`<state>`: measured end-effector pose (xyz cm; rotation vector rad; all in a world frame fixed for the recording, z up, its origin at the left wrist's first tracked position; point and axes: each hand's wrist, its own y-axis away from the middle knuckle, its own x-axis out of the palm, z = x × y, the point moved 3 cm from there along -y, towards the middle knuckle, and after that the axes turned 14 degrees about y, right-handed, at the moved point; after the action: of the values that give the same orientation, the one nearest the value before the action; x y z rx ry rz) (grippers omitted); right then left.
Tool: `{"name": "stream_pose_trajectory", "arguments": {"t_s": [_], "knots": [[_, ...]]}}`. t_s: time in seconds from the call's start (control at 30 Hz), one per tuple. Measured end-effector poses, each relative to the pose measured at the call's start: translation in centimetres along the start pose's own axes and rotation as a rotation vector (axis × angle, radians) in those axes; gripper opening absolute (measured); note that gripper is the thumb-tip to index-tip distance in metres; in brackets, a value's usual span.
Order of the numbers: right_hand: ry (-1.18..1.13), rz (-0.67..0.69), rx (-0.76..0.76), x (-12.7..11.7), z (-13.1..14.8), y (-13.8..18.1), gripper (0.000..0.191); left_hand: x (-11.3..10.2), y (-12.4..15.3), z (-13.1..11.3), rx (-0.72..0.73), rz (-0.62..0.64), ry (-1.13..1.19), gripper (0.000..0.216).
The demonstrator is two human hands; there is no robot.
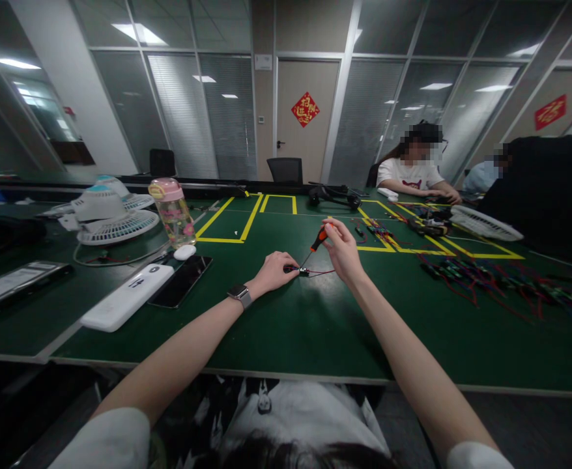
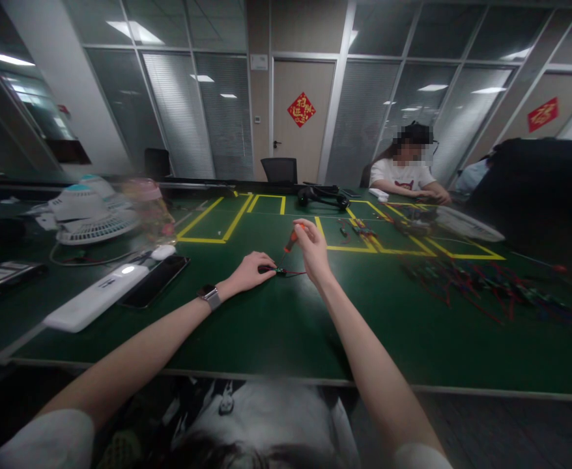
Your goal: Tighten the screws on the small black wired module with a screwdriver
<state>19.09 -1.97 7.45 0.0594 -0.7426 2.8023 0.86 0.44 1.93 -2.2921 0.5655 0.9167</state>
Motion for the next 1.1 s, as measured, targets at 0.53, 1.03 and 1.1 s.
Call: {"name": "stream_pose_trajectory", "arguments": {"t_s": [0.53,1.03,1.1], "knots": [[0.010,0.060,-0.028,-0.09,-0.17,-0.09,0.029,0.26,-0.11,0.50,0.001,-0.001,-0.007,0.014],[-0.017,0.102,-0.006,-0.29,-0.53,-0.35,0.033,0.08,-0.14,0.26,-0.015,0.008,0.000,0.015],[-0.018,0.117,-0.011,-0.38,-0.51,-0.40,0.035,0.14,-0.15,0.37,-0.010,0.003,0.001,0.015]]}}
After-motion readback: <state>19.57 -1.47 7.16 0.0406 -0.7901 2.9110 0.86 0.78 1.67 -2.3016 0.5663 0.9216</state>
